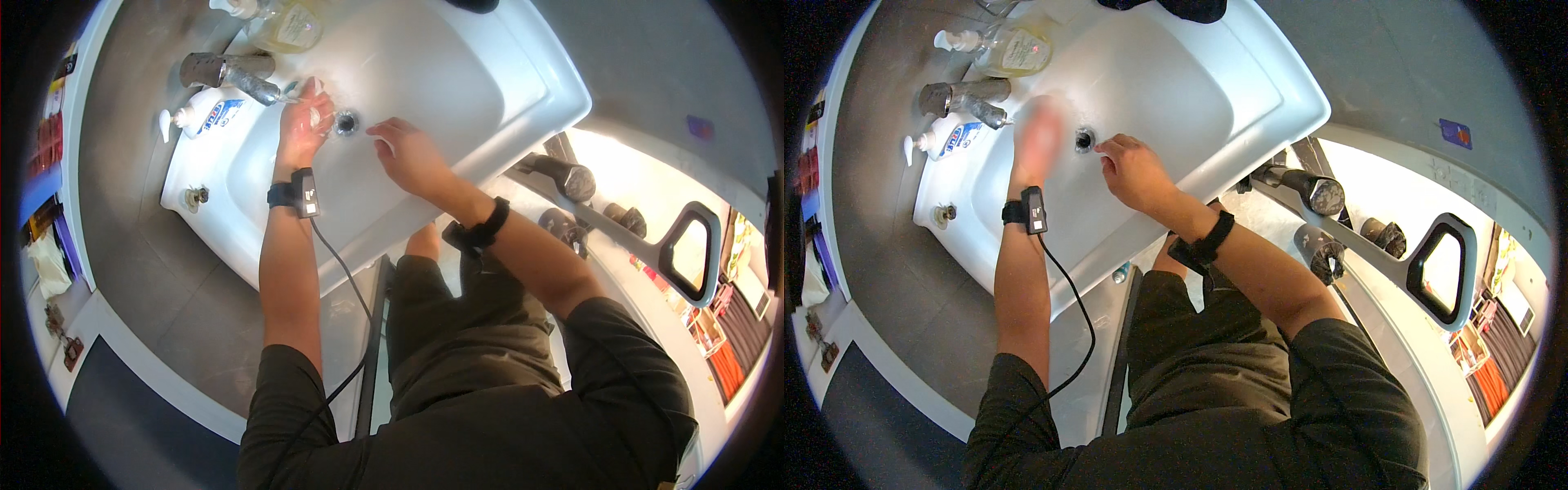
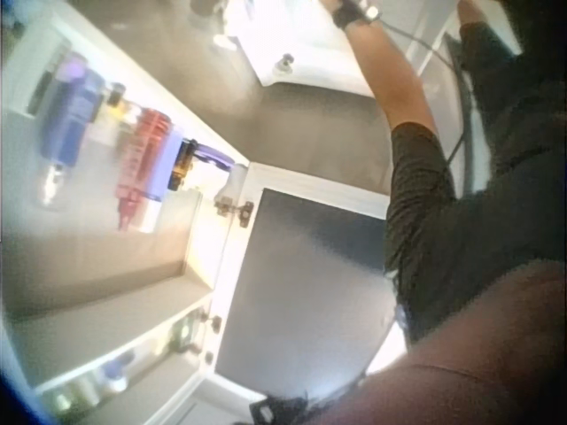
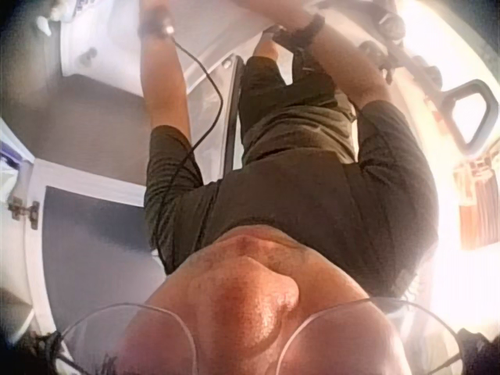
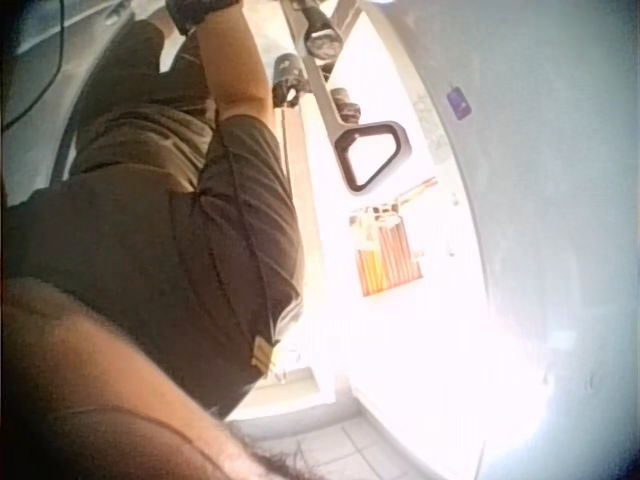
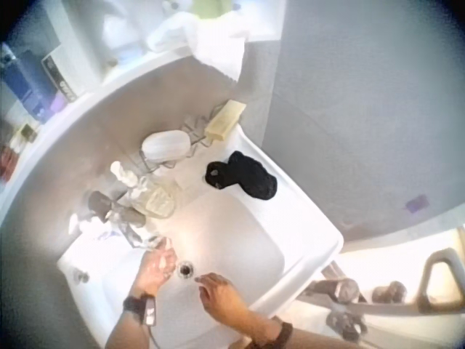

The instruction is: Washing a small white cloth by hand in a bathroom sink using soap and a brush.

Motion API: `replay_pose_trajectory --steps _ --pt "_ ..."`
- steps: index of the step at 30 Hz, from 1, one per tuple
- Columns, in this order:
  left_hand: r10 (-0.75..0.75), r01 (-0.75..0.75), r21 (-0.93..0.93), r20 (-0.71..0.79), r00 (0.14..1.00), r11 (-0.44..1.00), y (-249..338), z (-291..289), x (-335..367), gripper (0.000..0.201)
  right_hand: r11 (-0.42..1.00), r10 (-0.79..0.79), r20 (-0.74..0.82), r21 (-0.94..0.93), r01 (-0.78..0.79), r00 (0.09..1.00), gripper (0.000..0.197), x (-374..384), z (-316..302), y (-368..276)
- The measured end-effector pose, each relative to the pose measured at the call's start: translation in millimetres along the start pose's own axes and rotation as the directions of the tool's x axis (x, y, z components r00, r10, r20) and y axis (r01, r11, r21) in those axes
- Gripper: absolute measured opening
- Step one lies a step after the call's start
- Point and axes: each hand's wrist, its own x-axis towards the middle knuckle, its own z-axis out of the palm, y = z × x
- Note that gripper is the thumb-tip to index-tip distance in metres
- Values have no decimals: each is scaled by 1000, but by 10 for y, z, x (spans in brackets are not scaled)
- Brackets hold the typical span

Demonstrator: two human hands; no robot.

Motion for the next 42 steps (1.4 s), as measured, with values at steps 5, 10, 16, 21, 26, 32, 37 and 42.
replay_pose_trajectory --steps 5,10,16,21,26,32,37,42 --pt "25 120 -361 373 928 925 79 -15 -9 43 998 47 5 37 -47 999 21 14 -25 126" --pt "36 101 -419 308 951 902 196 395 -254 50 996 79 -38 39 -78 996 22 95 -119 157" --pt "154 -100 -330 143 978 939 41 373 -181 46 988 -152 -12 -4 152 988 37 175 86 -291" --pt "103 -50 -483 85 991 874 94 608 -436 34 990 -123 49 68 120 991 40 492 382 -246" --pt "-12 29 -401 45 999 916 189 586 -430 34 975 -224 -95 -20 223 970 35 605 436 -246" --pt "110 -92 -439 15 994 894 169 383 -147 32 987 -142 -197 41 153 970 32 407 307 -259" --pt "10 7 -353 44 999 936 105 377 -153 34 993 30 -93 116 -19 995 24 251 214 -51" --pt "-30 8 -186 -116 993 982 95 432 -178 30 984 99 -72 158 -87 992 22 208 159 -13"
